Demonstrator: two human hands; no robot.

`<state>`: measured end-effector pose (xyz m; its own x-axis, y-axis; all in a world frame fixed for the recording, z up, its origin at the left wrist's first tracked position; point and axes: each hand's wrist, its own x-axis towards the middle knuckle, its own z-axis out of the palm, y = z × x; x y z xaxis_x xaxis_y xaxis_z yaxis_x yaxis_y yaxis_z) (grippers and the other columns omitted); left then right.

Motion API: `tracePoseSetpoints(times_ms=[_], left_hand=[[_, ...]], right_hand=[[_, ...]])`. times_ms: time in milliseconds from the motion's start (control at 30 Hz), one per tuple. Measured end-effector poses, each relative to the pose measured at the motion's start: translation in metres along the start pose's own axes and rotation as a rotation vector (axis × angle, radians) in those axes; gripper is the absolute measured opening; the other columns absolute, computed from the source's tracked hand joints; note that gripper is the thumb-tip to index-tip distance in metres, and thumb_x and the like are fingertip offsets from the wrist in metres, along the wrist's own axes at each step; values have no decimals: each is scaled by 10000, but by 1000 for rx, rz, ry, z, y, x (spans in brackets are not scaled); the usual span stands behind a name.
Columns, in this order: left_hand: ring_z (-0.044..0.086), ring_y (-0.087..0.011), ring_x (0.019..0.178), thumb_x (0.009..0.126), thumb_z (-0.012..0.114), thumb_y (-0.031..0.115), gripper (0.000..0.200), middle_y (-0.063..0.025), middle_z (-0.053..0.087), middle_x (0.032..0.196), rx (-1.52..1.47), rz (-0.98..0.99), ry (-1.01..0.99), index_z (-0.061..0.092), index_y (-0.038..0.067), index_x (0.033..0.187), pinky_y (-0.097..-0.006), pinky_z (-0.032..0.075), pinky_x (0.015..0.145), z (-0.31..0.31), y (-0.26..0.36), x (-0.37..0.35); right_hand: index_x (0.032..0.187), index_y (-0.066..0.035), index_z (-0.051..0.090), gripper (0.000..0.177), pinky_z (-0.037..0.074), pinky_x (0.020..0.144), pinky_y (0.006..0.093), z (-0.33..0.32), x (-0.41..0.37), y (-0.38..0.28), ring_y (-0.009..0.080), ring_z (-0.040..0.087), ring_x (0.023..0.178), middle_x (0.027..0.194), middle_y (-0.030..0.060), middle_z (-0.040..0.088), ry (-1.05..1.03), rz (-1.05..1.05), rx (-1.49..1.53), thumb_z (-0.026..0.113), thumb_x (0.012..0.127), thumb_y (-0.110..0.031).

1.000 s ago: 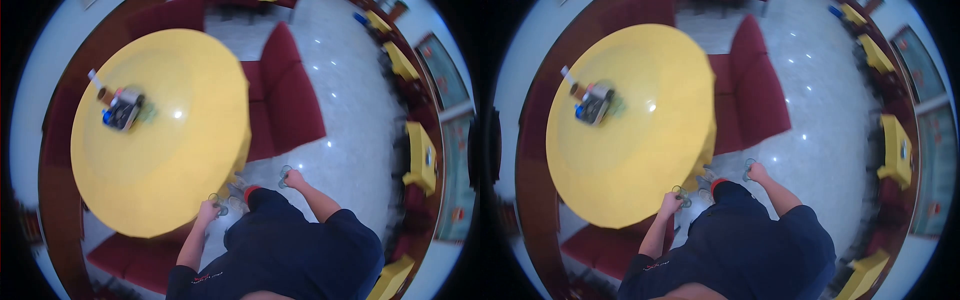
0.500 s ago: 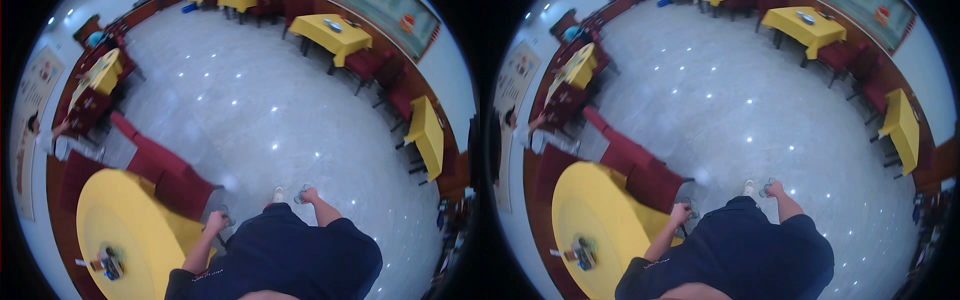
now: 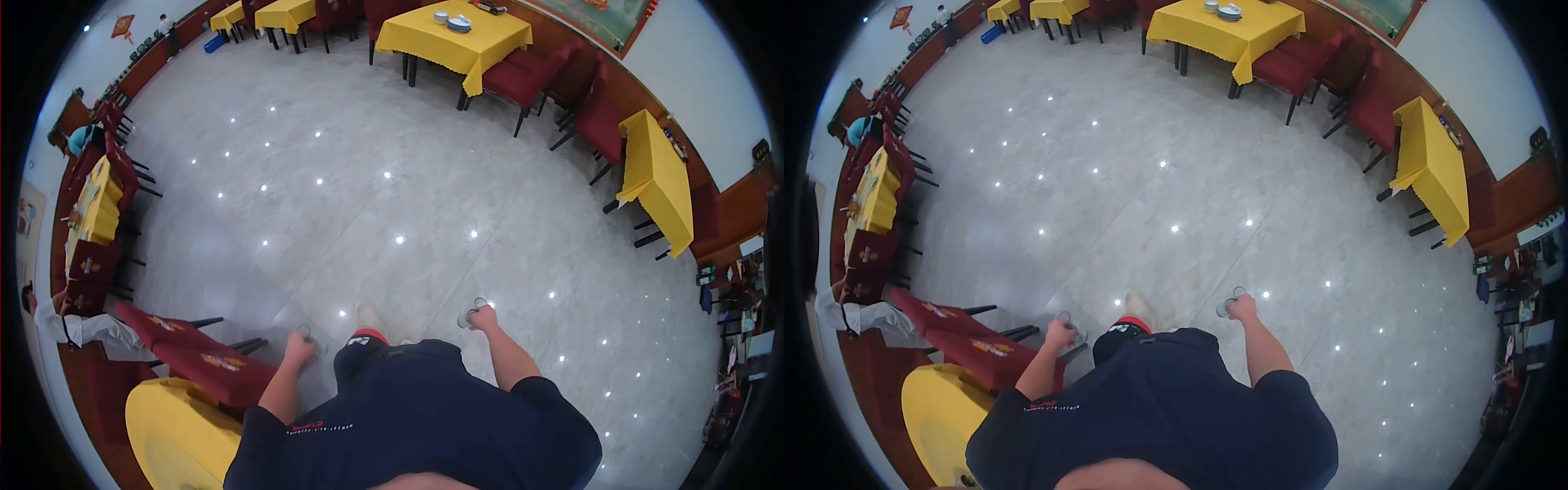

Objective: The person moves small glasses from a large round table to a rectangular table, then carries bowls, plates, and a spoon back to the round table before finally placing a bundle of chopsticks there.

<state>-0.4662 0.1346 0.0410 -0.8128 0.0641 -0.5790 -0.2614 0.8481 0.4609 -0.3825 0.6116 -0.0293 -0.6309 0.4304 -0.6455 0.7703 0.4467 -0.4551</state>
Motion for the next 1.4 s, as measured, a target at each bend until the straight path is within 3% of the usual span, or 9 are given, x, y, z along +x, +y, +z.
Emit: tracePoseSetpoints(times_ms=[133,300,467,533,933,1133,1233,1267,1400], left_hand=[[592,-227,491,636,540,2,101,-150,545,553,-142,-191,0,542,-97,657,-304,482,402,-12,-1,11],[599,-217,512,626,554,27,109,-155,557,560,-34,-298,26,556,-81,643,-299,491,445,-38,16,61],[606,-208,554,605,602,181,214,-147,605,633,177,-167,-122,611,-12,696,-287,492,610,-49,24,190],[607,-213,566,621,584,199,230,-121,598,588,520,109,-182,606,-13,706,-297,488,605,-55,35,263],[582,-187,434,636,559,108,164,-131,565,512,-116,227,-126,583,-42,701,-281,474,414,-142,313,456],[594,-196,470,601,587,96,179,-145,583,562,16,54,-61,584,-58,693,-292,490,469,-184,304,520],[606,-191,514,587,601,90,187,-148,595,603,-24,-100,16,586,-62,696,-297,496,496,-196,290,537],[606,-191,514,587,601,90,187,-148,595,603,-27,-104,-3,586,-62,696,-297,496,496,-195,280,543],[609,-191,550,590,608,79,191,-124,607,648,-336,-378,34,592,-51,729,-292,498,503,-196,283,589]], right_hand=[[684,71,585,201,515,515,290,-10,33,-49,219,618,545,645,157,599,19,10,198,545,630,-119],[695,56,583,183,511,494,290,-37,79,-75,207,617,539,625,142,597,0,51,-38,572,606,-104],[688,97,553,215,515,472,299,-51,114,-50,220,617,541,678,169,597,60,190,-41,610,595,-88],[679,106,547,183,514,444,310,-71,103,-85,241,614,541,667,174,588,89,389,199,596,613,-58],[838,112,530,236,512,405,299,-94,209,-146,239,614,556,802,174,591,122,697,455,590,649,-15],[710,25,550,130,507,418,318,-148,347,-212,241,607,549,685,141,585,176,527,461,612,625,-50],[649,24,561,171,495,473,314,-181,433,-246,223,606,513,594,146,587,90,160,-14,538,644,-146],[654,19,583,184,495,490,310,-208,426,-294,221,609,522,589,142,587,189,121,238,532,635,-157],[734,46,602,202,500,497,300,-249,508,-374,228,609,524,620,151,595,216,38,211,535,632,-115]])
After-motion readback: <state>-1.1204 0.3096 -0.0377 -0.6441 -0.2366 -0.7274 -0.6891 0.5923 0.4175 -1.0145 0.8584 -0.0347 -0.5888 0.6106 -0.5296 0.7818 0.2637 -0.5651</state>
